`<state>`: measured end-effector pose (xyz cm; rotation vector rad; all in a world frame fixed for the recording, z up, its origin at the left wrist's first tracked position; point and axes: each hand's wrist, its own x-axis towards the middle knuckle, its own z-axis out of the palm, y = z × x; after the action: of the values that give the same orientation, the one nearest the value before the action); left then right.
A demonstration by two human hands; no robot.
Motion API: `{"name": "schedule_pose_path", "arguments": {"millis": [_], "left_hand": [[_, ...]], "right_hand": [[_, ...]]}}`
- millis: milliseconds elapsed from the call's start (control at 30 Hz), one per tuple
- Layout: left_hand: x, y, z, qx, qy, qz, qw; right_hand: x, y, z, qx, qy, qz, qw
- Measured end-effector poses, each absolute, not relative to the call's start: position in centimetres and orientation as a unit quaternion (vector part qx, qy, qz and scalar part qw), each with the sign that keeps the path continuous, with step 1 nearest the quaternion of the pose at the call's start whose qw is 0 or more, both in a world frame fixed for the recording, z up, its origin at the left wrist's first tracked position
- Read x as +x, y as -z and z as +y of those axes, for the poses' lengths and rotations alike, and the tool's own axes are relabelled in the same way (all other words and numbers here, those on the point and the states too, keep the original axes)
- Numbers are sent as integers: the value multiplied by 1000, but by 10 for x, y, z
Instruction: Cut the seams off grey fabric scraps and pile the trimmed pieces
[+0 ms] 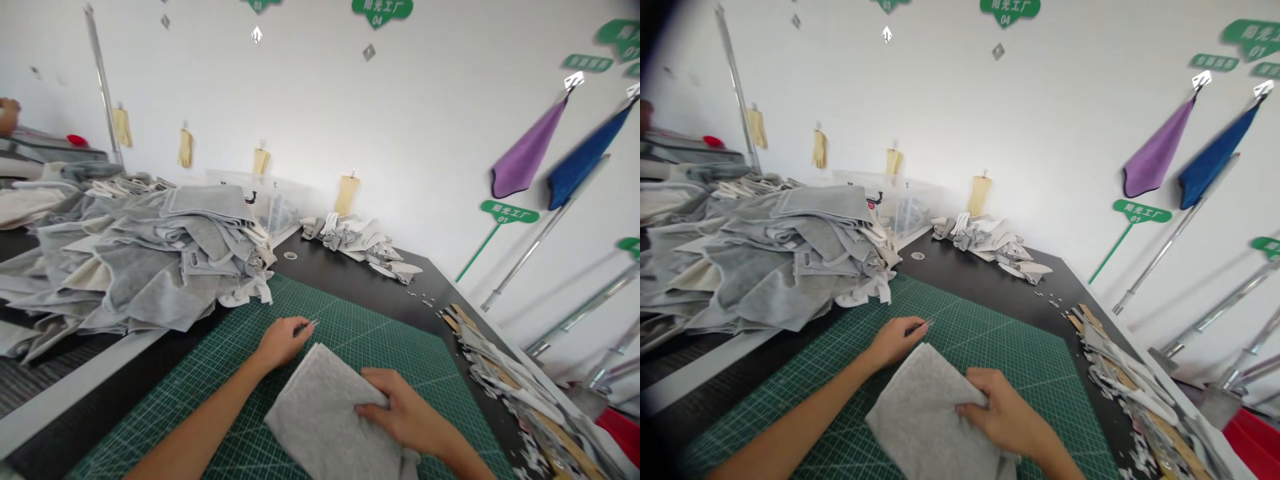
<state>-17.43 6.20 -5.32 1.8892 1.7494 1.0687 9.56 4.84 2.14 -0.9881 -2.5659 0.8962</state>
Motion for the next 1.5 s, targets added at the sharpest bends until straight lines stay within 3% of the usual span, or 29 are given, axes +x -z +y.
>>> {"name": "schedule_pose_path", "arguments": {"millis": [367,600,800,900,1000,1133,1233,1367,1500], "left_hand": [[-168,49,52,685,-304,646,143],[-169,43,48,704,-273,642,135],[-170,40,48,712,-262,638,131],[-170,42,48,711,-263,639,132],[-171,42,46,711,-260,640,134],[-171,42,46,713,-260,638,131],[-171,41,48,711,-259,641,125],[-170,41,49,714,-256,640,122],[-168,43,50,720,-256,634,120]], "right_hand": [[22,-113,109,-396,-495,-642,431],[-123,-171,181,-205,-555,-643,486],[-275,-237,218,-106,-598,-672,424],[-318,-211,220,-228,-593,-668,387],[-308,-139,223,-349,-531,-657,406],[-217,-33,246,-422,-448,-678,403],[-119,21,264,-465,-355,-718,377],[-13,58,266,-482,-234,-770,345],[28,78,263,-472,-154,-818,290]]}}
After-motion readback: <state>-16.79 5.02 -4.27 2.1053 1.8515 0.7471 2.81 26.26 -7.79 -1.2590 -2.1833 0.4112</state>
